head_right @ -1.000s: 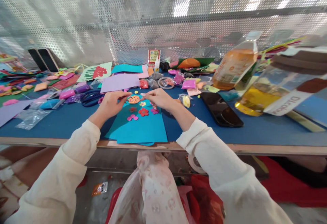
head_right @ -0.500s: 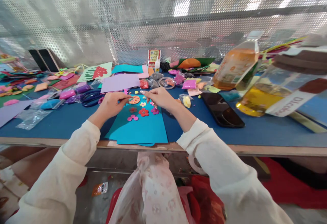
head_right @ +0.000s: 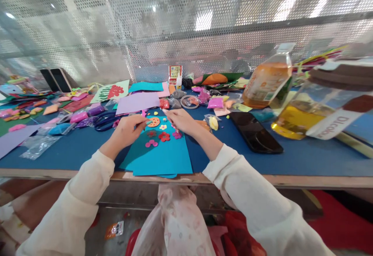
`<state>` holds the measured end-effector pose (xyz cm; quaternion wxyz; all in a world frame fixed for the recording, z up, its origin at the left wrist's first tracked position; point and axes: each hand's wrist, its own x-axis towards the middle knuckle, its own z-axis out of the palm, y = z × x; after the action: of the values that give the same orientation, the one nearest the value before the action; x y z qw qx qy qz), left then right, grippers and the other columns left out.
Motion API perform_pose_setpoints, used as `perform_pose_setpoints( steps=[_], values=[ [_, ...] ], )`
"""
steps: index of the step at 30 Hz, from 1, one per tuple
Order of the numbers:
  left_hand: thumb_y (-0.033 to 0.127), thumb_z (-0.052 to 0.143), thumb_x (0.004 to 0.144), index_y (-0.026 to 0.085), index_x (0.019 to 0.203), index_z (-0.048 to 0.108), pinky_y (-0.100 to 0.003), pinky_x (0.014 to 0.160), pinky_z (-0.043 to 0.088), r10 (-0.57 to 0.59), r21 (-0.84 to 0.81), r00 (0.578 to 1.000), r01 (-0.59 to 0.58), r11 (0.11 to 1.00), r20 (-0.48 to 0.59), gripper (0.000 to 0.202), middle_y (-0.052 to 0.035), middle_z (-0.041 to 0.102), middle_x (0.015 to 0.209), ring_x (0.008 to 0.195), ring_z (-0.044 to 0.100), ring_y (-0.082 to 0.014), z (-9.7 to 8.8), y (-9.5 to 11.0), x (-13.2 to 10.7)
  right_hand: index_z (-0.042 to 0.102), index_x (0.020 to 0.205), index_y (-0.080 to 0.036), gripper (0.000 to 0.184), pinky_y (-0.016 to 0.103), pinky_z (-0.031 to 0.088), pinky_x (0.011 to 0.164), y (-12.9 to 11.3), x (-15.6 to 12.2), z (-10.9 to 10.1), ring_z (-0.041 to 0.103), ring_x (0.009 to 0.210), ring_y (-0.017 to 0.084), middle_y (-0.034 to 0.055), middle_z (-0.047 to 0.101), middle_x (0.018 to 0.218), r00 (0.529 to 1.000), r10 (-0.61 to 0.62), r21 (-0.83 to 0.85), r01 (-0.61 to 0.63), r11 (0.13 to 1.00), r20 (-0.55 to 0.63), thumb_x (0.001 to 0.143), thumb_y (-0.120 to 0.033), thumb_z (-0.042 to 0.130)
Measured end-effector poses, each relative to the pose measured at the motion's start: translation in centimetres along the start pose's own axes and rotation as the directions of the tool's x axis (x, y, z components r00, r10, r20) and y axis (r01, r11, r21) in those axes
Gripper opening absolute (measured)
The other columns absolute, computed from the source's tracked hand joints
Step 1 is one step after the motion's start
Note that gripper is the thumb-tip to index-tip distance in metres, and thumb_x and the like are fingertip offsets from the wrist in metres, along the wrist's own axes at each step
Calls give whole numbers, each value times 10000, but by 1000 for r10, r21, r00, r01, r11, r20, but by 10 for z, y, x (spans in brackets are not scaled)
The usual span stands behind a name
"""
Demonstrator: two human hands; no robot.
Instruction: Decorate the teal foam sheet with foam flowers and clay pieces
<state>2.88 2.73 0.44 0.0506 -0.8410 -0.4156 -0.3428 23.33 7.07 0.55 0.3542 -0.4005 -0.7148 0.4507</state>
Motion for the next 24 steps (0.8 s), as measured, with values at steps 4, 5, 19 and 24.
perform_pose_setpoints(
  steps=[4,5,19,24],
  values=[
    [204,470,858,183,1000,648,-288,764,504,36,-100,997,-29,995,68,229,-66,684,968,868,636,-166,-1,6,-1,330,530,-187,432,203,201,381,-1,3,1,272,363,45,-70,275,430,996,86,146,-84,986,-12,841,-473,419],
    [209,498,843,187,995,649,-287,765,508,25,-119,997,-17,993,72,215,-61,684,976,863,639,-166,-2,9,-3,336,537,-186,410,201,193,380,-2,3,0,270,361,44,-72,274,432,995,102,175,-98,980,-16,845,-443,422],
    [248,505,846,250,906,678,-353,748,445,207,204,964,-238,950,165,183,-65,641,1062,961,574,-203,-1,30,-42,498,621,-153,282,219,240,452,-3,-2,-1,341,439,63,-57,374,470,995,-96,-142,95,985,1,795,-374,479],
    [292,500,843,251,989,663,-411,806,436,154,198,954,-209,958,259,223,-82,569,1195,1044,530,-249,-4,35,-44,531,623,-139,342,223,244,485,-7,-4,0,353,478,69,-45,390,490,992,-126,-239,121,964,-7,762,-451,506]
  ],
)
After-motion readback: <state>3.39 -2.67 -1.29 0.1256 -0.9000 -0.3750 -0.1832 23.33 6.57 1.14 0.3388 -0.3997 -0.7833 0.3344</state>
